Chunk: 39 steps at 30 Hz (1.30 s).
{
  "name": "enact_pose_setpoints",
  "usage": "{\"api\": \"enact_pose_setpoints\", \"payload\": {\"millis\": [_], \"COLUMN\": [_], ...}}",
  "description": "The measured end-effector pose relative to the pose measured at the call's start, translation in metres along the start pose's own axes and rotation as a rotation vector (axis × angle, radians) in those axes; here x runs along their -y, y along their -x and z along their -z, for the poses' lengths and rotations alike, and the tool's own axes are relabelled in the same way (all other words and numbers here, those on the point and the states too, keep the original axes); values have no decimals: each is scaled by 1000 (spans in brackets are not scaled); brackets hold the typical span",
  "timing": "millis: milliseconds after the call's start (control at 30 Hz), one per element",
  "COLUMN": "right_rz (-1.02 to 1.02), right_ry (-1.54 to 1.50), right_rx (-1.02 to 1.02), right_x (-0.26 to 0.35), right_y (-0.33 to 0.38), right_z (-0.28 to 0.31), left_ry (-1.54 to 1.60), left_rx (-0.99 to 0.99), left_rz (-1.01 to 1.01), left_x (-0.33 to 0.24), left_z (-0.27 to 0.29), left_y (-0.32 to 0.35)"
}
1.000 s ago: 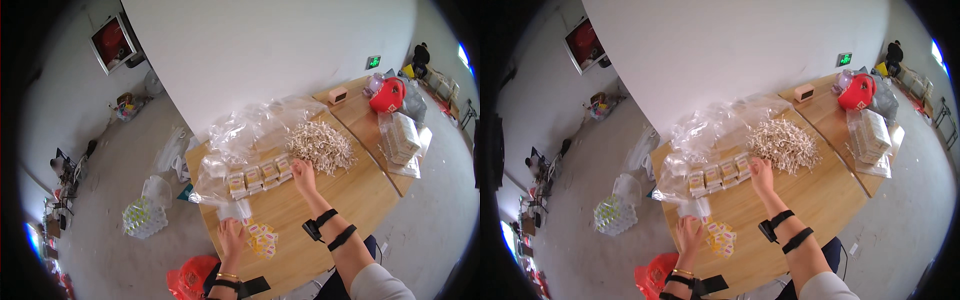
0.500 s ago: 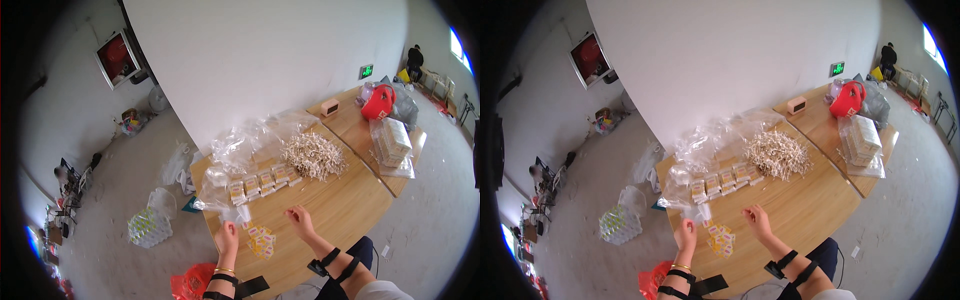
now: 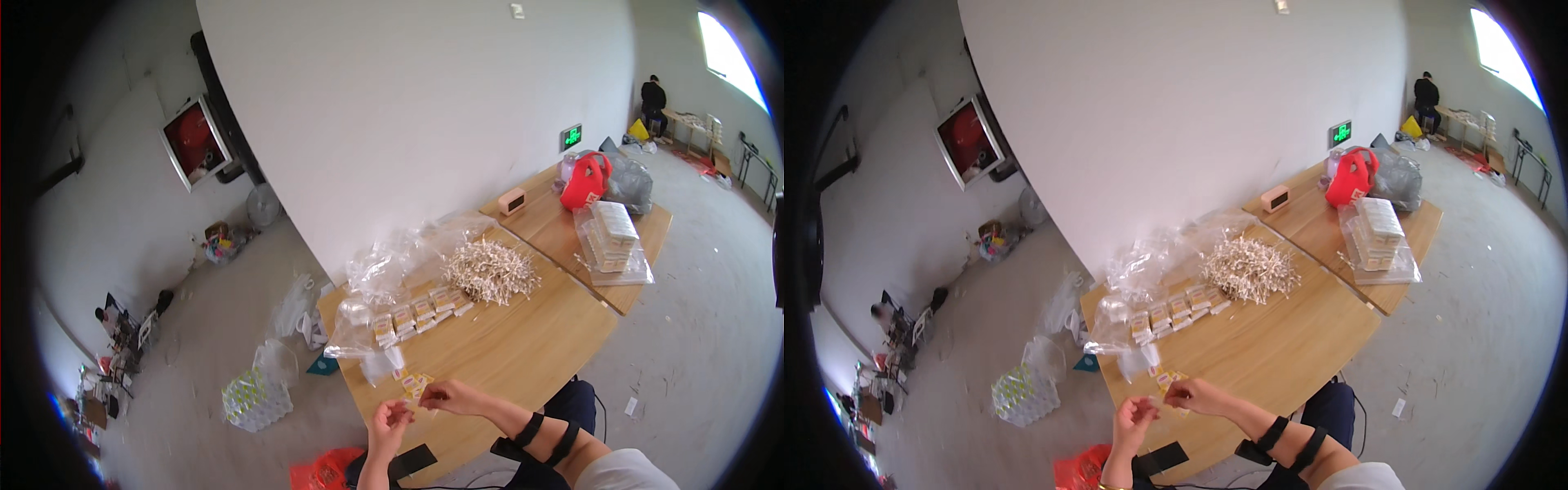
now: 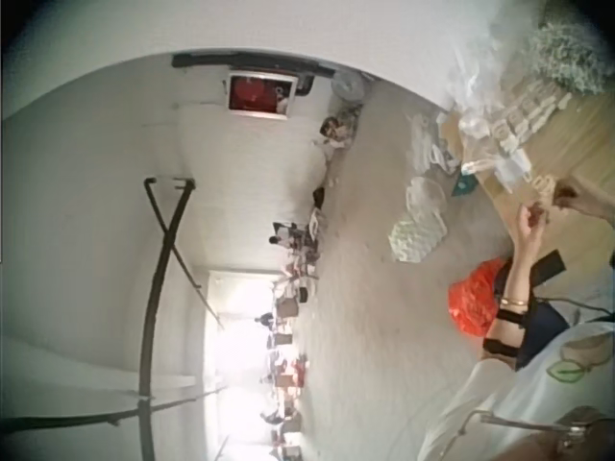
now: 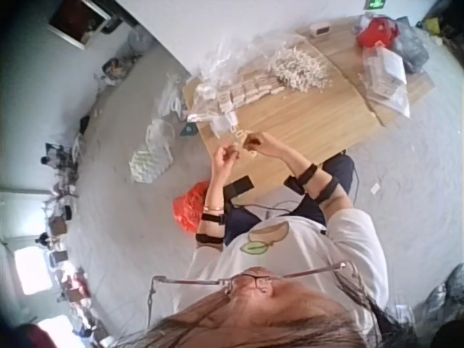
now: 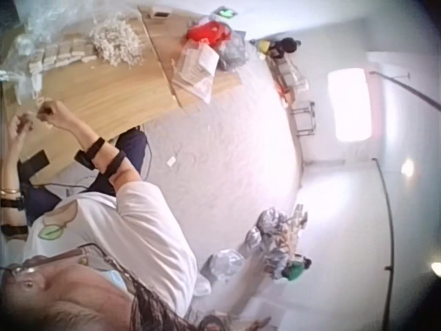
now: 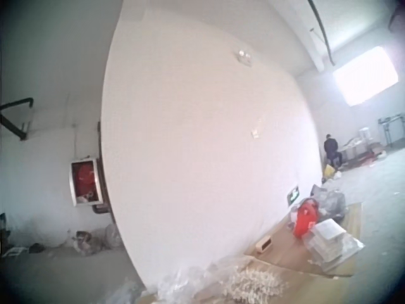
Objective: Organizing and aligning cotton swabs on a table in a manufacturing or assembly setting.
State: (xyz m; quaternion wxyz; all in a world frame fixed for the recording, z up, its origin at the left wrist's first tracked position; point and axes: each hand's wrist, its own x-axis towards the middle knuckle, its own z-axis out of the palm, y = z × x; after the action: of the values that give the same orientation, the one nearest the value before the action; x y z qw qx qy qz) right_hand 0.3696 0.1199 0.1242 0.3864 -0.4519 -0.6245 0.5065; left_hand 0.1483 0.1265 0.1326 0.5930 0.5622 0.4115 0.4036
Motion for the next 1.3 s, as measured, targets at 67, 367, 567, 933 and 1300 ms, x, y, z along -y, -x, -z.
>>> {"api": "enact_pose_setpoints", "payload": {"millis": [67, 367, 567, 933, 1300], "right_rz": [34, 133, 94, 246, 276], "right_ry": [87, 273, 323, 477, 538], "right_rx": [19, -135, -174, -186, -313], "right_x": [-7, -5, 27, 55, 75], "right_y": [11, 51, 77, 83, 85], "right_z": [-7, -47, -58, -72, -75], "left_ry": [-471, -681, -734, -1095, -988], "left_rx": [-130, -272, -253, -374, -262], "left_rz": [-286, -433, -499, -419, -341], "left_x": [-11, 3, -14, -39, -58], "left_z": [-7, -49, -48, -44, -29], "left_y": [16, 81, 99, 121, 112]}}
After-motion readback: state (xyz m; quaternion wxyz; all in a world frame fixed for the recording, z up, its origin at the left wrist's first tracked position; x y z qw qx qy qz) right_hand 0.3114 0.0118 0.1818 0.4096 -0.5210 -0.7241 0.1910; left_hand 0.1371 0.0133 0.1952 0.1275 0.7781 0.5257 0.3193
